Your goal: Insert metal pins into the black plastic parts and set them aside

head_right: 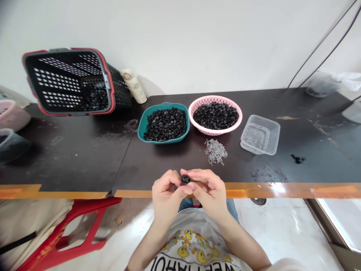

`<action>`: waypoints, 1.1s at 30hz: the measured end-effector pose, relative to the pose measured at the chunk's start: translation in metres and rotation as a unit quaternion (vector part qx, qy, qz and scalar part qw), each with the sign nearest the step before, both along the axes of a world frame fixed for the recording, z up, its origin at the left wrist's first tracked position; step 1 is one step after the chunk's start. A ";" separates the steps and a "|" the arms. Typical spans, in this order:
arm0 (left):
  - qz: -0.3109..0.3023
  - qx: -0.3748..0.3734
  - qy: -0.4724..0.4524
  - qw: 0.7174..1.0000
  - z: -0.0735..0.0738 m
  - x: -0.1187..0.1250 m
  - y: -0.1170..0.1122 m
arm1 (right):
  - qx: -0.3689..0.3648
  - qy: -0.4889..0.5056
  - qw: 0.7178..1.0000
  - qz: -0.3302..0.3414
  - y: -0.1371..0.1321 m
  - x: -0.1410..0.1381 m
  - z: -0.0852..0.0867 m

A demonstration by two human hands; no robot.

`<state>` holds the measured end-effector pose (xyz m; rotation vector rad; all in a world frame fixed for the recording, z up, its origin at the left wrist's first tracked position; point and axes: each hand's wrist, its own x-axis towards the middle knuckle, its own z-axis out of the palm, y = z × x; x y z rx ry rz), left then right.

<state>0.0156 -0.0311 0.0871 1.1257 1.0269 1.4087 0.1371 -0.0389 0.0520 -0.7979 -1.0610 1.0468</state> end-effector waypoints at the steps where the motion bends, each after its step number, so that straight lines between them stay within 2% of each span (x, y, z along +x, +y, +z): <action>1: -0.003 0.007 0.007 1.000 0.001 0.000 0.000 | -0.006 0.006 1.000 0.009 -0.001 -0.001 0.000; 8: -0.070 -0.038 -0.046 0.996 0.005 -0.003 -0.002 | -0.052 0.064 0.996 0.040 -0.009 -0.009 0.010; 18: -0.156 0.022 0.086 0.984 0.010 -0.019 -0.007 | -0.050 0.075 0.995 0.053 -0.011 -0.002 0.014; 23: -0.096 0.078 0.175 0.977 0.000 -0.019 -0.011 | -0.046 0.059 0.996 0.049 -0.013 0.001 0.010; 28: -0.052 0.176 0.189 0.965 -0.009 -0.019 -0.011 | -0.026 0.064 0.993 0.091 -0.012 0.002 0.011; 30: -0.093 0.184 0.184 0.961 -0.008 -0.021 -0.010 | -0.019 0.067 0.990 0.119 -0.010 0.001 0.013; 33: -0.217 0.158 0.169 0.948 -0.004 -0.026 -0.006 | -0.024 0.070 0.988 0.136 -0.008 -0.001 0.016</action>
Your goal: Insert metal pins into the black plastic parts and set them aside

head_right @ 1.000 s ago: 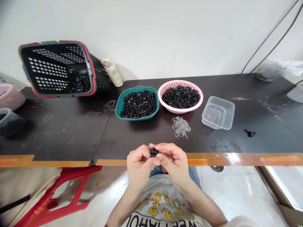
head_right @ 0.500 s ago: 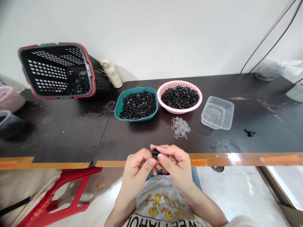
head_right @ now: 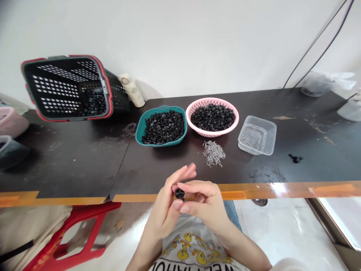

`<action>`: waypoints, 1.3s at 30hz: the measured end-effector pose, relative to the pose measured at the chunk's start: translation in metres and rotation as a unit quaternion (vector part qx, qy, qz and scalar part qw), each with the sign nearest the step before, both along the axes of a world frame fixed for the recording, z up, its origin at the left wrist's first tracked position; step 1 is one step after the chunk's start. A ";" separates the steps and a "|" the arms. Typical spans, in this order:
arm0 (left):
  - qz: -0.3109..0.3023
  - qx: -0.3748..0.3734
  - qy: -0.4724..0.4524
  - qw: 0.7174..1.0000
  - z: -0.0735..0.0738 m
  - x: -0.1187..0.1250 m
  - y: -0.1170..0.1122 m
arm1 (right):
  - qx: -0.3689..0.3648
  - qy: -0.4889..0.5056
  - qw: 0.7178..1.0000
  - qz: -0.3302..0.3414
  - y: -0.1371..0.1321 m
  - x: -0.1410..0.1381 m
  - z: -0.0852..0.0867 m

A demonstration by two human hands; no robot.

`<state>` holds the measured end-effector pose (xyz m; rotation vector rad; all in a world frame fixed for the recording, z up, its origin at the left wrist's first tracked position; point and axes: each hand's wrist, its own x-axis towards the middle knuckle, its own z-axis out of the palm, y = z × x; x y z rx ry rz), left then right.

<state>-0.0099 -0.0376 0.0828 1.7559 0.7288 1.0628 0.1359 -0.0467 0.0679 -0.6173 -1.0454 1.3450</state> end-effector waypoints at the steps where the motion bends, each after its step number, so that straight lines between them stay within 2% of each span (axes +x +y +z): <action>1: -0.023 -0.006 0.000 1.000 0.001 -0.001 0.001 | -0.002 -0.003 1.000 -0.004 0.000 0.000 0.001; 8: -0.024 0.032 -0.016 0.999 -0.004 0.000 -0.005 | 0.034 -0.047 0.996 -0.067 -0.008 -0.002 0.010; 10: -0.012 0.034 -0.031 0.999 -0.007 0.001 -0.007 | 0.021 -0.060 0.993 -0.098 -0.011 -0.005 0.010; 14: 0.002 0.025 -0.030 0.999 -0.011 0.002 -0.005 | -0.029 -0.063 0.988 -0.137 -0.015 -0.013 0.000; 17: 0.003 0.009 -0.006 1.000 -0.014 0.000 -0.002 | -0.035 -0.064 0.986 -0.148 -0.012 -0.015 -0.009; 20: -0.004 -0.039 -0.024 0.999 -0.017 -0.001 -0.001 | -0.004 -0.085 0.987 -0.138 -0.004 -0.012 -0.013; 23: -0.008 -0.130 -0.041 0.991 -0.018 -0.004 0.003 | 0.038 -0.134 0.985 -0.099 0.007 -0.003 -0.017; 26: 0.005 -0.200 0.034 0.979 -0.017 -0.007 0.011 | 0.052 -0.246 0.967 -0.049 0.017 0.011 -0.024; 28: -0.002 -0.208 0.120 0.971 -0.018 -0.010 0.019 | 0.055 -0.327 0.943 -0.033 0.023 0.020 -0.029; 31: -0.027 -0.174 0.280 0.944 -0.015 -0.014 0.032 | 0.068 -0.411 0.908 -0.045 0.032 0.034 -0.038; 33: -0.008 -0.117 0.369 0.922 -0.008 -0.019 0.045 | 0.066 -0.458 0.885 -0.044 0.039 0.041 -0.045; 36: 0.081 -0.022 0.420 0.904 0.011 -0.029 0.073 | 0.054 -0.525 0.848 -0.038 0.048 0.047 -0.053; 39: 0.178 0.064 0.437 0.880 0.030 -0.036 0.114 | 0.056 -0.578 0.813 -0.037 0.052 0.042 -0.057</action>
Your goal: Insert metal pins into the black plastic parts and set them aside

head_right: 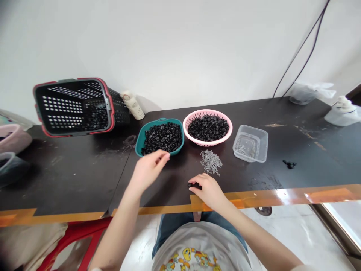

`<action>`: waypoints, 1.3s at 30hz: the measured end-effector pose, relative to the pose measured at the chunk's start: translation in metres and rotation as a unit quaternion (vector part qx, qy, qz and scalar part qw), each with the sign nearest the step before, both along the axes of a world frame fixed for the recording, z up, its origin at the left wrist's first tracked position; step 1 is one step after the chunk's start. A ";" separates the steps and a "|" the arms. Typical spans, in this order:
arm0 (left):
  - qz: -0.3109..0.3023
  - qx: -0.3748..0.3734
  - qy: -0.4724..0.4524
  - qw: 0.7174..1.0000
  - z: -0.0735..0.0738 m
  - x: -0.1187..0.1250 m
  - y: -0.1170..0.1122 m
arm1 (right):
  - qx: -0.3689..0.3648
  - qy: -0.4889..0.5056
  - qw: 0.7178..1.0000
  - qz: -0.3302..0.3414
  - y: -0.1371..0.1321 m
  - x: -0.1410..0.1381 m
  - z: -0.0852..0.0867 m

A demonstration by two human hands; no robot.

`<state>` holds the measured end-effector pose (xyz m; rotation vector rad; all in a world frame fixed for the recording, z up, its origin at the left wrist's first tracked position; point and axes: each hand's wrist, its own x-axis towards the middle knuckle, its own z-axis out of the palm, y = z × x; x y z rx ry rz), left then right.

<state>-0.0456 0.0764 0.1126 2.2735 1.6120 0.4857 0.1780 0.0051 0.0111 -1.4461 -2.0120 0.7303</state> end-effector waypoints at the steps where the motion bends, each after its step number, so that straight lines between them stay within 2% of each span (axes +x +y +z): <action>1: 0.005 0.019 0.028 0.999 0.004 0.000 0.016 | 0.004 -0.012 1.000 0.004 0.000 -0.004 0.000; 3: -0.003 0.011 0.124 0.992 0.004 0.005 0.048 | 0.013 -0.020 1.000 0.011 0.000 -0.013 0.000; 6: -0.008 -0.028 0.170 0.985 -0.007 0.020 0.092 | 0.013 -0.021 1.000 0.012 0.000 -0.027 0.001; 10: 0.009 -0.072 0.219 0.973 -0.024 0.039 0.126 | 0.014 -0.024 1.000 0.005 0.001 -0.030 0.002; 15: 0.047 -0.089 0.252 0.963 -0.026 0.042 0.137 | 0.033 -0.060 0.996 -0.064 0.016 0.007 0.005; 19: 0.039 -0.105 0.250 0.962 -0.023 0.037 0.135 | 0.045 -0.124 0.983 -0.128 0.044 0.040 0.010; 22: 0.038 -0.111 0.241 0.963 -0.023 0.036 0.133 | 0.042 -0.174 0.973 -0.145 0.065 0.046 0.017; 26: 0.053 -0.102 0.218 0.969 -0.025 0.036 0.129 | 0.032 -0.229 0.965 -0.127 0.087 0.038 0.026; 29: 0.062 -0.071 0.172 0.981 -0.023 0.032 0.125 | 0.019 -0.265 0.958 -0.107 0.097 0.033 0.028; 33: 0.067 -0.009 0.079 0.995 -0.013 0.023 0.108 | 0.009 -0.291 0.953 -0.089 0.102 0.032 0.029; 36: 0.037 0.024 -0.073 0.996 -0.008 0.018 0.082 | 0.014 -0.287 0.956 -0.067 0.101 0.032 0.027; 37: 0.017 0.019 -0.174 0.984 -0.008 0.018 0.070 | 0.017 -0.280 0.958 -0.057 0.100 0.032 0.026; 39: -0.032 -0.041 -0.376 0.925 -0.011 0.021 0.043 | 0.024 -0.257 0.965 -0.036 0.099 0.030 0.023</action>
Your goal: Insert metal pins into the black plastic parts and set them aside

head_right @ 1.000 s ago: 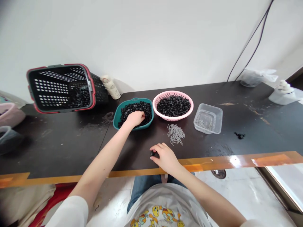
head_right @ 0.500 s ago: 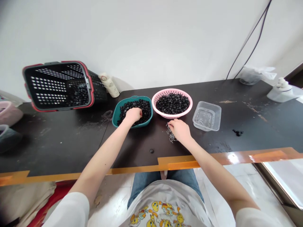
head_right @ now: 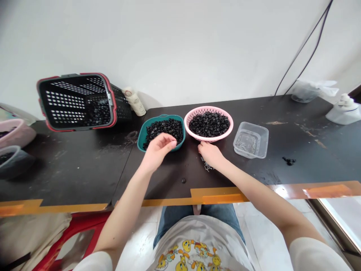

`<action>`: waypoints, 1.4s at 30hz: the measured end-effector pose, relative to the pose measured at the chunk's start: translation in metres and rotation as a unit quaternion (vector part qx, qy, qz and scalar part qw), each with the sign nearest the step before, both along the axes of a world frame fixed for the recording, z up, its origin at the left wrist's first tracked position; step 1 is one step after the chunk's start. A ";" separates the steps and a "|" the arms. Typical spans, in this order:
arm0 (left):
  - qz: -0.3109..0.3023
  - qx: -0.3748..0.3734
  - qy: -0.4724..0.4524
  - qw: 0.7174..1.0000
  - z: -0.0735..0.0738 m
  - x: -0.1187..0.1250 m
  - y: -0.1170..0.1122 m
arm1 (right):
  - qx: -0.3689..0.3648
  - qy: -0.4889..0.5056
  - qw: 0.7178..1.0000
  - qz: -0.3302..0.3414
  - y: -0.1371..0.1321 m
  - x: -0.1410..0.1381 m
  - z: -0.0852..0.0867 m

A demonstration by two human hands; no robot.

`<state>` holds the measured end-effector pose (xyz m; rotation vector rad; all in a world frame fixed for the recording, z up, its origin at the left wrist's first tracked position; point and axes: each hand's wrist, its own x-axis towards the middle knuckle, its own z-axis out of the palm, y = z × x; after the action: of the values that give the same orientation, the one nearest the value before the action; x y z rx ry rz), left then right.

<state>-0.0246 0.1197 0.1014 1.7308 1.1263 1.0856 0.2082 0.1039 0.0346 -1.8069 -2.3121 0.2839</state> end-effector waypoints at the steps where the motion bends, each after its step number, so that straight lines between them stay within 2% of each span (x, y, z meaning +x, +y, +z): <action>1: -0.035 -0.042 -0.079 0.995 -0.003 0.003 -0.014 | 0.001 0.016 1.000 0.010 -0.001 -0.001 -0.001; 4: -0.092 -0.197 -0.248 0.944 -0.018 0.015 -0.055 | 0.002 0.080 0.996 0.029 -0.008 -0.005 -0.001; 7: -0.069 -0.295 -0.377 0.875 -0.035 0.028 -0.084 | 0.009 0.156 0.987 0.027 -0.023 -0.007 0.008; 9: -0.049 -0.326 -0.439 0.836 -0.045 0.034 -0.097 | 0.013 0.267 0.963 0.014 -0.040 -0.011 0.016; 10: -0.041 -0.335 -0.458 0.822 -0.049 0.036 -0.101 | 0.014 0.361 0.933 0.004 -0.051 -0.014 0.021; 12: -0.031 -0.345 -0.479 0.806 -0.053 0.039 -0.107 | 0.015 0.539 0.842 -0.016 -0.073 -0.021 0.029; 13: -0.028 -0.347 -0.485 0.802 -0.054 0.040 -0.109 | 0.018 0.596 0.802 -0.025 -0.083 -0.026 0.033; 14: -0.028 -0.348 -0.490 0.799 -0.054 0.041 -0.111 | 0.025 0.626 0.779 -0.030 -0.092 -0.031 0.036; 16: -0.030 -0.349 -0.498 0.793 -0.054 0.043 -0.115 | 0.045 0.643 0.764 -0.027 -0.106 -0.041 0.039; 19: -0.022 -0.324 -0.495 0.806 -0.052 0.044 -0.118 | 0.074 0.640 0.765 -0.012 -0.116 -0.050 0.038; 23: 0.026 -0.214 -0.428 0.878 -0.053 0.040 -0.121 | 0.078 0.651 0.755 -0.013 -0.118 -0.053 0.031; 27: 0.045 -0.067 -0.253 0.964 -0.049 0.030 -0.124 | 0.063 0.652 0.756 0.016 -0.121 -0.055 0.032; 29: 0.040 0.005 -0.164 0.986 -0.044 0.026 -0.126 | 0.059 0.631 0.773 0.031 -0.123 -0.056 0.036; 32: 0.050 0.094 -0.097 0.990 -0.036 0.020 -0.128 | 0.067 0.580 0.810 0.053 -0.124 -0.054 0.043; 37: 0.053 0.161 -0.026 0.985 -0.031 0.015 -0.126 | 0.099 0.496 0.857 0.103 -0.125 -0.048 0.049; 40: 0.037 0.139 -0.030 0.989 -0.029 0.014 -0.124 | 0.120 0.440 0.879 0.140 -0.123 -0.042 0.054; 42: 0.030 0.073 -0.062 0.995 -0.027 0.016 -0.123 | 0.112 0.392 0.899 0.161 -0.120 -0.036 0.061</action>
<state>-0.0083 -0.0038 0.0740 1.7238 1.0497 1.3212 0.1719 -0.0166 0.0957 -0.9270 -1.9140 0.6273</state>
